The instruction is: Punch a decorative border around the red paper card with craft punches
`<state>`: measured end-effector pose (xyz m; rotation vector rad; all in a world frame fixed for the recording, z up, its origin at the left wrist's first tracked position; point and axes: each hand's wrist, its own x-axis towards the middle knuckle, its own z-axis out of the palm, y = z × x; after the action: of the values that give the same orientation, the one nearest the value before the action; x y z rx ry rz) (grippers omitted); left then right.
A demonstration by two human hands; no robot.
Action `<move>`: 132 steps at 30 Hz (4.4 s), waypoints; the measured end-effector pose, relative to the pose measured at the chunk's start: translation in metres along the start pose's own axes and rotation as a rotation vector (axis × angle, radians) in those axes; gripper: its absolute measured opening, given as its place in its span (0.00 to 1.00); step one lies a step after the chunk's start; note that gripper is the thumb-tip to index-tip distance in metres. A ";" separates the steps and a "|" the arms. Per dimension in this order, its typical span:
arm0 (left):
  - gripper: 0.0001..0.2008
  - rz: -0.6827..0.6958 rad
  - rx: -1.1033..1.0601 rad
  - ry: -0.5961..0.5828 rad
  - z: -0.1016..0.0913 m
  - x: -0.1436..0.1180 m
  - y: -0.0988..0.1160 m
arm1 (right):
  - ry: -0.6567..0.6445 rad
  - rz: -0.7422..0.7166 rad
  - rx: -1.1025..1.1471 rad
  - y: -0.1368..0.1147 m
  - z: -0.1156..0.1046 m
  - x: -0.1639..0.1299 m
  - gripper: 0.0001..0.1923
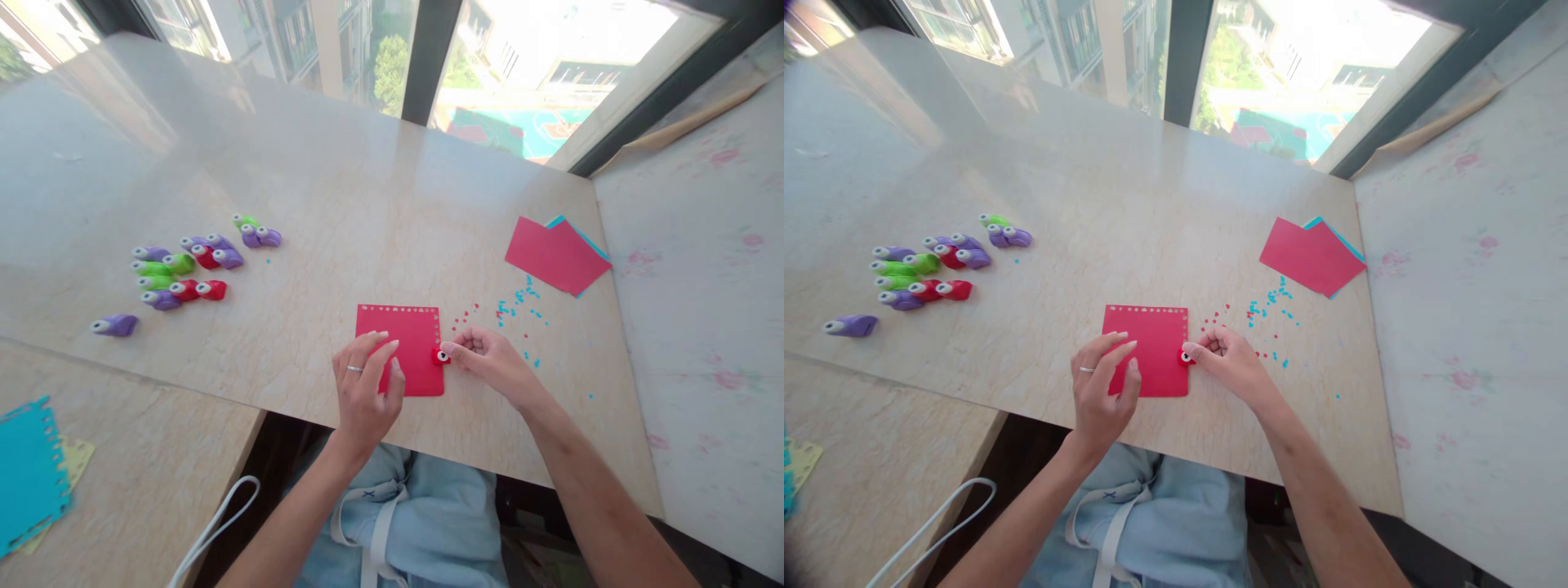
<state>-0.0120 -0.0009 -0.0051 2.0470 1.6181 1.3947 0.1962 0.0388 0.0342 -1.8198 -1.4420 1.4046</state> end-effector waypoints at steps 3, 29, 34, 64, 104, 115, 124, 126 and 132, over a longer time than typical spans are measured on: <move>0.12 -0.056 -0.005 0.006 0.004 -0.001 -0.004 | -0.031 0.044 -0.029 -0.004 -0.004 0.001 0.22; 0.09 -0.196 0.082 -0.205 0.009 0.003 -0.004 | -0.015 0.015 -0.065 0.002 -0.006 0.004 0.20; 0.10 -0.214 0.108 -0.220 0.009 0.003 -0.003 | -0.022 0.007 -0.087 0.004 -0.005 0.007 0.20; 0.10 -0.187 0.111 -0.205 0.010 0.000 -0.004 | -0.077 -0.075 -0.305 0.005 -0.008 0.017 0.21; 0.09 -0.201 0.082 -0.227 0.005 0.001 -0.002 | 0.473 -0.372 -0.398 0.079 -0.054 -0.051 0.19; 0.09 -0.167 0.096 -0.215 0.006 0.002 -0.006 | 0.795 -0.140 -0.386 0.131 -0.123 -0.061 0.23; 0.10 -0.137 0.112 -0.201 0.008 0.003 -0.009 | 0.889 -0.016 -0.359 0.144 -0.142 -0.055 0.26; 0.10 -0.133 0.116 -0.198 0.007 0.003 -0.009 | 0.896 -0.009 -0.352 0.144 -0.143 -0.053 0.27; 0.10 -0.097 0.125 -0.182 0.008 0.003 -0.011 | 0.886 -0.006 -0.318 0.136 -0.139 -0.053 0.27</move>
<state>-0.0139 0.0089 -0.0149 2.0625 1.7390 1.0664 0.3849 -0.0247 0.0033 -2.1923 -1.1914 0.2400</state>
